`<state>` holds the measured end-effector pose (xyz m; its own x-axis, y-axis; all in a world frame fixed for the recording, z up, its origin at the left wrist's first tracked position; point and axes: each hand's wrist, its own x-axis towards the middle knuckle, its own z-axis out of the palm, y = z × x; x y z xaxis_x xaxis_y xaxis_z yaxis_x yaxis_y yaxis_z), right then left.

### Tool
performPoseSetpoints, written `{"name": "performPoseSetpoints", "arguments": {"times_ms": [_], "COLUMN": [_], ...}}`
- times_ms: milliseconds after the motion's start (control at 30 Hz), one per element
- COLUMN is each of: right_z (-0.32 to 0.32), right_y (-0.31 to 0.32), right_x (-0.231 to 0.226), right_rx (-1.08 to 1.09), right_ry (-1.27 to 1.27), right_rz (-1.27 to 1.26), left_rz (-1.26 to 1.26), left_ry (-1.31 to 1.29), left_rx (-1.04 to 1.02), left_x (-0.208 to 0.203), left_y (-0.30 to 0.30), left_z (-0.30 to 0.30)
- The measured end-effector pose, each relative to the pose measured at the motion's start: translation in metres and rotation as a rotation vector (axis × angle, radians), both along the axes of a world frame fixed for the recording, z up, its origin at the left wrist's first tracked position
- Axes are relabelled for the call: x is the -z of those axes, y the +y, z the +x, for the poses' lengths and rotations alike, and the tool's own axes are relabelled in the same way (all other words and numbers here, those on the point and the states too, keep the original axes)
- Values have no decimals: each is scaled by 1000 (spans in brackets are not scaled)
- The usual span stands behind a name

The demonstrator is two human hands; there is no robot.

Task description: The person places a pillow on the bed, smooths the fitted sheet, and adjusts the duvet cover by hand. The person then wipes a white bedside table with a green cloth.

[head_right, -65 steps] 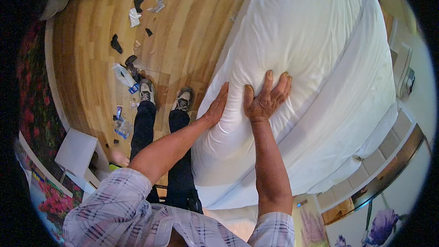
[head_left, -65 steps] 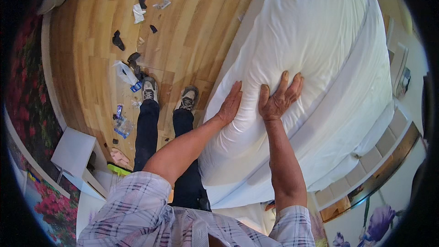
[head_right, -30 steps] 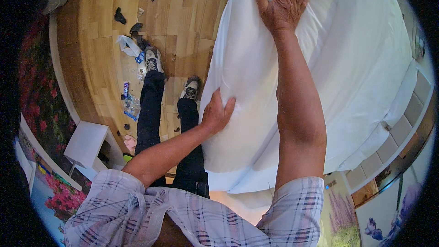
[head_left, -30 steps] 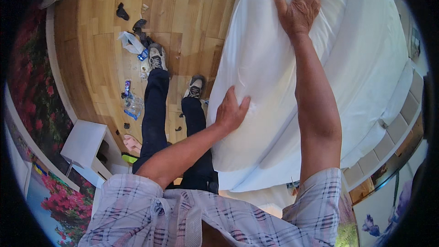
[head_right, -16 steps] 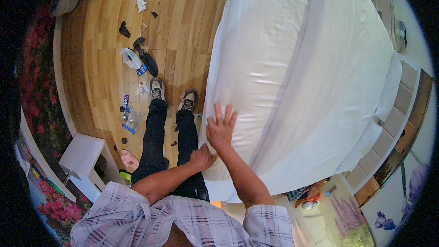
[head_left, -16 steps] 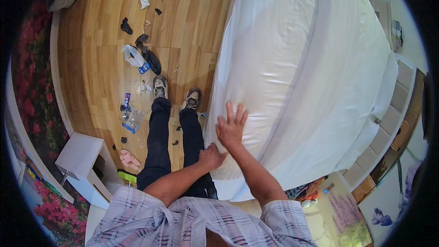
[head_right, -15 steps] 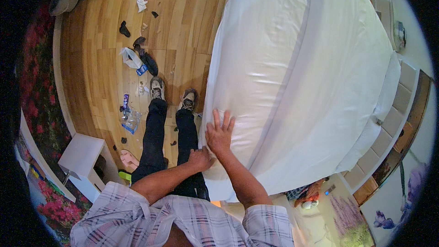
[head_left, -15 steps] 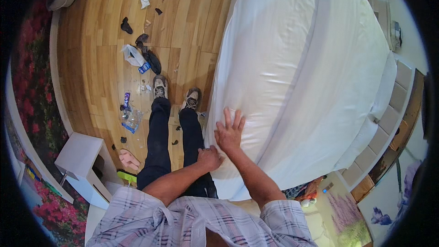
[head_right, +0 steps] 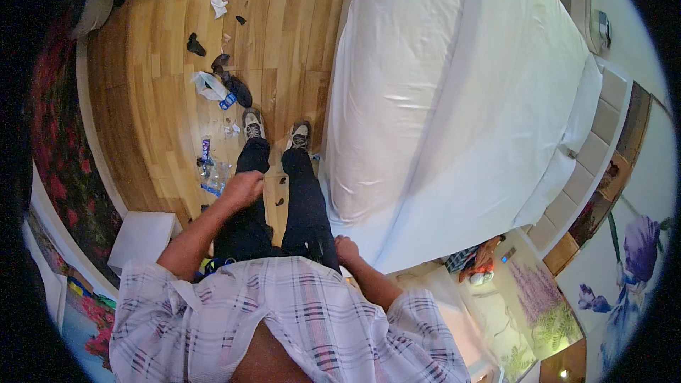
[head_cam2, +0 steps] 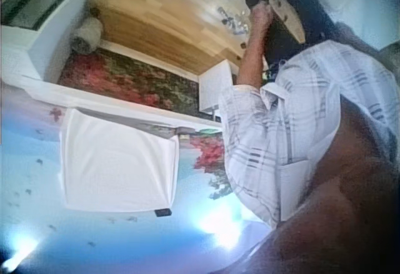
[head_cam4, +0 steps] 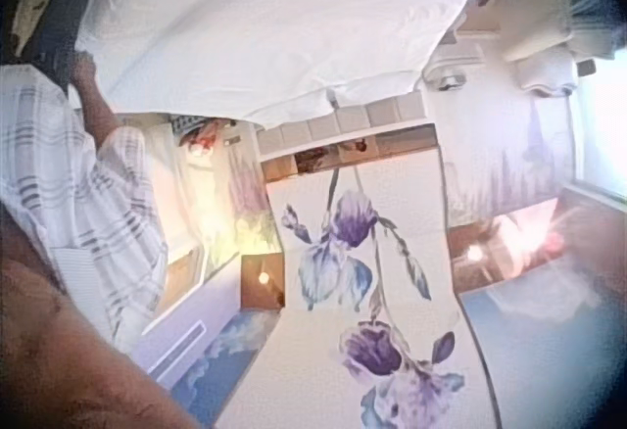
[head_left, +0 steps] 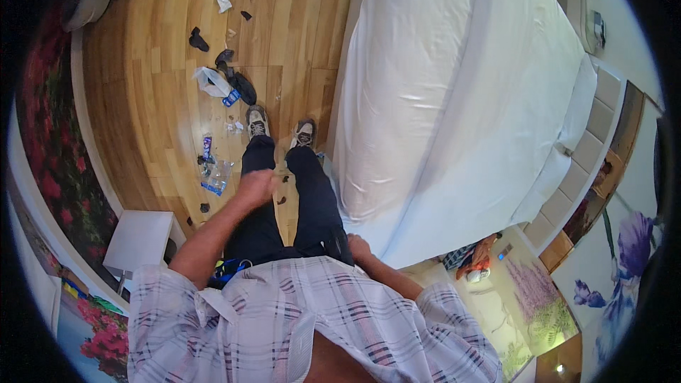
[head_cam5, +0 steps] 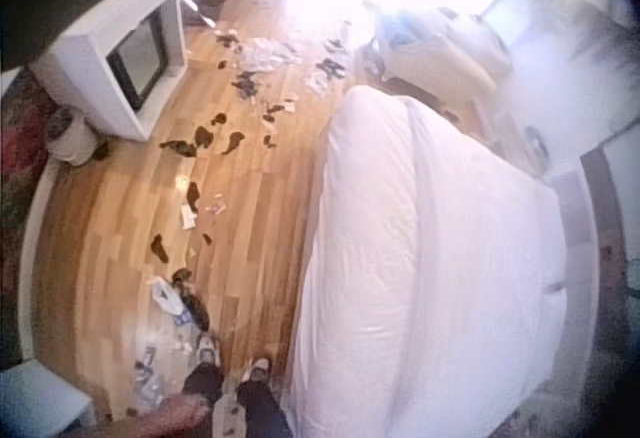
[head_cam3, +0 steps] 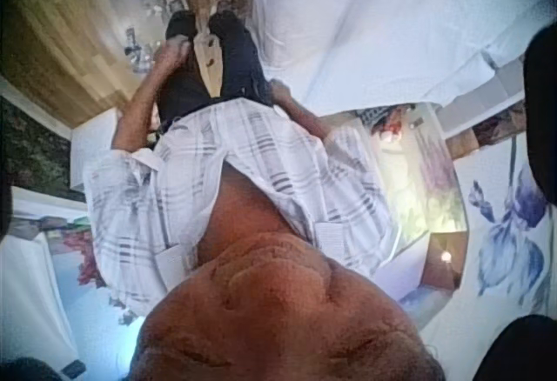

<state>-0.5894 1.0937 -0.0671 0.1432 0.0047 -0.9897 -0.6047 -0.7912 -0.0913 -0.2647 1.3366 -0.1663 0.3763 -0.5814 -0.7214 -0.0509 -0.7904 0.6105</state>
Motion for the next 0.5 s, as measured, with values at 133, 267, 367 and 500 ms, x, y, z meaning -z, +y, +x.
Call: {"name": "performPoseSetpoints", "arguments": {"times_ms": [133, 267, 367, 500], "right_z": [50, 158, 278, 440], "right_y": [-38, -104, -154, -216], "right_x": [12, 28, 30, 56], "right_rx": [86, 249, 152, 90], "right_ry": [-286, -567, -947, -1166], "right_rz": [-202, -344, -516, -540], "left_rz": [97, 207, 185, 99], "left_ry": [-113, -116, -123, -95], "left_rx": [23, 36, 10, -118], "left_x": [10, 22, 8, 0], "left_y": [66, 80, 32, -65], "left_z": [57, 96, 133, 168]}}
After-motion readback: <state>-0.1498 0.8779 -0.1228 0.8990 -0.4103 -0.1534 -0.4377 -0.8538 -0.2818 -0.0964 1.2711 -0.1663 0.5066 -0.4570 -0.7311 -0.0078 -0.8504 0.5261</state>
